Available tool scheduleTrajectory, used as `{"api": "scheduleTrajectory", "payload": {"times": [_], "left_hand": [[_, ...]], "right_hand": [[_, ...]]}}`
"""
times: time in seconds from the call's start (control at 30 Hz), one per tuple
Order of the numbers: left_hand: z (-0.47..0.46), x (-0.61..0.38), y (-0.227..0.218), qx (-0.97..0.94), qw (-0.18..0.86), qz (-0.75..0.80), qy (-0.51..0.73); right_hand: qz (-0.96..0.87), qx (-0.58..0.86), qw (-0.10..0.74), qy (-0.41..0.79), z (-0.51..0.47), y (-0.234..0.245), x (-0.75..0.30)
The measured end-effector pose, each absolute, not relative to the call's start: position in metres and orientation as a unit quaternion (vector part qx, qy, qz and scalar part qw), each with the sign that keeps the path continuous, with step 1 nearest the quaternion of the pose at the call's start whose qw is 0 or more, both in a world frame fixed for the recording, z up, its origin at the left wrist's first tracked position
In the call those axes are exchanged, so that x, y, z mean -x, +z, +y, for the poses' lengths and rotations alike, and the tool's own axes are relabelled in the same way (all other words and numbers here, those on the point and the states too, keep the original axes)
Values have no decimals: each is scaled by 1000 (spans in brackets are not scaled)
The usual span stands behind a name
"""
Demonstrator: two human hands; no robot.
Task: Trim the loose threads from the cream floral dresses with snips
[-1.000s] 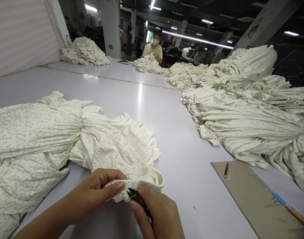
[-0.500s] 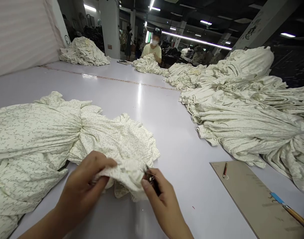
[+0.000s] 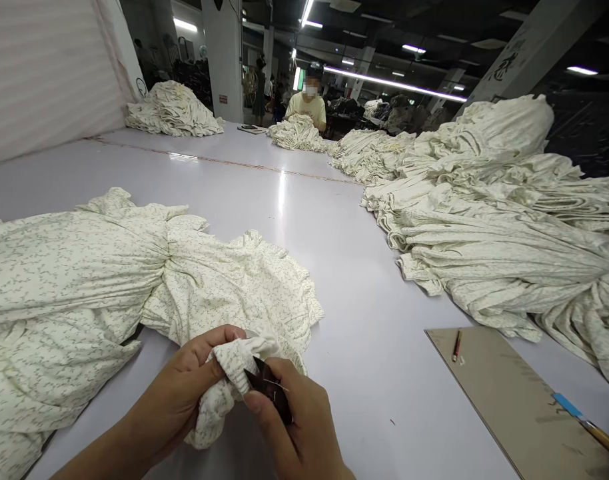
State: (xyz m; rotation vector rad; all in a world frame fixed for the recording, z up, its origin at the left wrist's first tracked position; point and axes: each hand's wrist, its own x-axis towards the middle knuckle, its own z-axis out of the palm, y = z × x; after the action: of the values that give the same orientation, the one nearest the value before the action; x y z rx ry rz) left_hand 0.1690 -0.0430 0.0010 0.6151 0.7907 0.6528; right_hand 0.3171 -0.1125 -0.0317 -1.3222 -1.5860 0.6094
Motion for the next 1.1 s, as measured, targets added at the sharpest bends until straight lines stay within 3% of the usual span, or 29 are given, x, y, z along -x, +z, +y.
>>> {"api": "scheduleTrajectory", "payload": {"times": [0.7,0.77,0.9,1.1], "left_hand": [[-42,-171,-12,-290,855,330,276],[-45,-169,-10,-377,790,369,312],[-52,-168,-3,-563,553,449,420],[-61,-170,-1,-601,461,462,462]], "right_hand": [[-667,553,457,199,-116,-38,-319],[-656,559,445,242,-116,-36,-321],[-634,559,440,305,-120,-32,-323],[-641,578,441,245,-122,-23,-321]]}}
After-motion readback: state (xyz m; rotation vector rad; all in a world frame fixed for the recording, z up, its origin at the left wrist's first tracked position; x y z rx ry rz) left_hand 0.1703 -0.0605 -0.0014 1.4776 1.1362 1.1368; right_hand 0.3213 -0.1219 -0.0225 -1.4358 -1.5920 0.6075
